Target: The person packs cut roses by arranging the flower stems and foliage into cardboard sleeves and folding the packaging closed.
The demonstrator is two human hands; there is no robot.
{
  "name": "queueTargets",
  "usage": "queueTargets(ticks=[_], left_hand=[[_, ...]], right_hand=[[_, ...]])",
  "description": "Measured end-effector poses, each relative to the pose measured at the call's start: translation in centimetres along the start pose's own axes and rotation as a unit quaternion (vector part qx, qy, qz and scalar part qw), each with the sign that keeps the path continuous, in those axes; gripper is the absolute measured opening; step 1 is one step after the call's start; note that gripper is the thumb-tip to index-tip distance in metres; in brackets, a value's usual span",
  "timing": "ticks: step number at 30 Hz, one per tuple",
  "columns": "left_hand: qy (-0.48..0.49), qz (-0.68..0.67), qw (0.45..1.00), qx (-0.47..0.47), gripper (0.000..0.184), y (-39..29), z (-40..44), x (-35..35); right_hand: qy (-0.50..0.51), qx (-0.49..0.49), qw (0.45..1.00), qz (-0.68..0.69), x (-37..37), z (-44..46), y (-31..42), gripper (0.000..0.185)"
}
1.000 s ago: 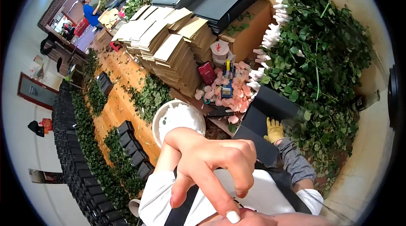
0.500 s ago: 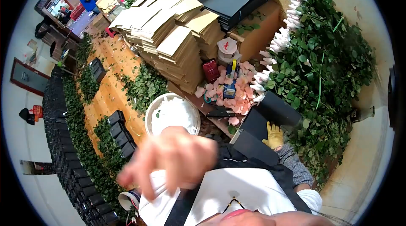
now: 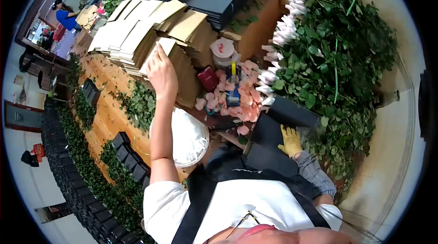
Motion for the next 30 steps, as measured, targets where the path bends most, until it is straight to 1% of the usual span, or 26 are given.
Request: queueTargets(ticks=[1, 2, 3, 4, 5, 6, 8, 10, 11, 12, 13, 14, 15, 16, 17, 18, 19, 20, 22, 23, 24, 25, 26, 27, 28, 30], left_hand=[[0.022, 0.001, 1.0, -0.01, 0.054, -0.1, 0.5, -0.3], [0.047, -0.002, 0.999, -0.022, 0.053, -0.2, 1.0, -0.7], [0.04, 0.016, 0.999, -0.005, 0.047, -0.7, 1.2, -1.2], [-0.046, 0.028, 0.998, 0.024, 0.04, -0.7, 0.7, -0.7], [-0.053, 0.045, 0.997, 0.034, 0.038, -0.9, 0.6, -0.7], [-0.026, 0.037, 0.999, 0.027, 0.033, -0.9, 0.7, -1.4], [-0.158, 0.039, 0.985, 0.058, 0.032, -1.2, -0.5, -4.5], [-0.186, -0.147, 0.968, 0.086, 0.03, -3.6, -2.7, -10.9], [-0.113, -0.311, 0.94, 0.081, 0.033, -4.4, -4.1, -10.2], [-0.008, -0.471, 0.878, 0.087, 0.031, -5.9, -5.9, -8.4], [0.166, -0.645, 0.745, 0.05, 0.03, -8.5, -8.2, -6.2], [0.315, -0.642, 0.69, 0.111, 0.028, -11.4, -9.9, -5.5], [0.497, -0.586, 0.631, 0.112, 0.031, -14.5, -11.9, -3.9], [0.582, -0.624, 0.519, 0.054, 0.035, -17.3, -15.8, -0.2], [0.637, -0.616, 0.455, -0.092, 0.035, -19.3, -20.2, 4.2], [0.733, -0.584, 0.341, -0.076, 0.037, -21.4, -22.8, 6.4], [0.736, -0.58, 0.329, -0.112, 0.037, -22.9, -23.5, 6.6], [0.741, -0.561, 0.333, -0.16, 0.034, -24.3, -23.3, 6.1], [0.652, -0.649, 0.311, -0.24, 0.031, -28.3, -25.2, 7.4], [0.641, -0.618, 0.445, -0.094, 0.03, -29.4, -24.9, 8.4], [0.601, -0.566, 0.561, 0.056, 0.03, -30.5, -25.2, 9.2], [0.519, -0.618, 0.589, 0.056, 0.029, -31.5, -27.3, 11.9], [0.46, -0.613, 0.636, 0.089, 0.029, -31.8, -28.8, 14.4], [0.444, -0.616, 0.647, 0.068, 0.029, -31.7, -28.3, 12.9], [0.426, -0.617, 0.66, 0.046, 0.028, -31.5, -27.8, 11.5], [0.441, -0.57, 0.693, 0.038, 0.028, -31.6, -28.3, 11.4]], right_hand=[[-0.017, -0.008, 1.0, 0.025, -0.2, 0.0, 0.1, 0.101], [-0.01, -0.008, 1.0, 0.013, -0.2, 0.0, 0.1, 0.099], [-0.005, -0.006, 1.0, 0.01, -0.1, 0.1, 0.0, 0.099], [0.0, -0.007, 1.0, 0.008, 0.2, 0.2, -0.1, 0.099], [-0.013, -0.012, 1.0, 0.003, 0.2, 0.1, -0.1, 0.099], [-0.027, -0.02, 0.999, -0.001, 0.3, 0.3, -0.1, 0.099], [-0.01, -0.014, 1.0, -0.008, 1.4, 0.8, -0.5, 0.1], [-0.071, -0.038, 0.997, -0.001, 2.0, 0.3, -0.7, 0.099], [-0.062, -0.028, 0.997, -0.026, 2.9, 0.7, -0.9, 0.099], [-0.043, -0.029, 0.999, -0.005, 2.0, 0.3, -0.7, 0.097], [-0.018, -0.007, 1.0, -0.011, 1.6, 0.6, -0.5, 0.097], [0.006, 0.015, 1.0, -0.014, 1.4, 0.9, -0.4, 0.097], [0.009, 0.012, 1.0, -0.006, 1.4, 0.9, -0.5, 0.096], [0.014, 0.007, 1.0, -0.001, 1.6, 0.8, -0.8, 0.095], [-0.002, 0.004, 1.0, 0.012, 1.3, 0.9, -1.0, 0.093], [-0.016, -0.004, 1.0, 0.023, 1.5, 0.5, -0.9, 0.091], [-0.025, 0.006, 1.0, 0.015, 2.1, 0.4, -0.8, 0.089], [-0.037, 0.017, 0.999, 0.006, 2.7, 0.8, -0.9, 0.088], [-0.041, 0.017, 0.999, -0.003, 4.6, 1.3, -1.2, 0.085], [-0.049, 0.01, 0.998, -0.022, 5.1, 1.3, -1.4, 0.082], [0.038, 0.013, 0.999, 0.016, 1.1, 0.4, -0.7, 0.09], [0.048, 0.011, 0.998, 0.029, 0.9, 0.4, -0.7, 0.09], [0.055, 0.008, 0.998, 0.043, 0.8, 0.5, -1.0, 0.089], [0.046, -0.002, 0.998, 0.044, 0.5, 0.4, -1.2, 0.08], [0.04, -0.001, 0.998, 0.047, 1.0, 0.7, -1.8, 0.08], [0.035, -0.056, 0.975, 0.213, 2.1, 1.3, -2.9, 0.073]])
Point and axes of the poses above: each hand's wrist, its own z-axis towards the middle knuckle, its own x-axis out of the palm, y = z × x, the point moved 5 cm from there along z, towards the middle knuckle, and after that the axes turned 4 degrees about x, right-handed, at the moved point
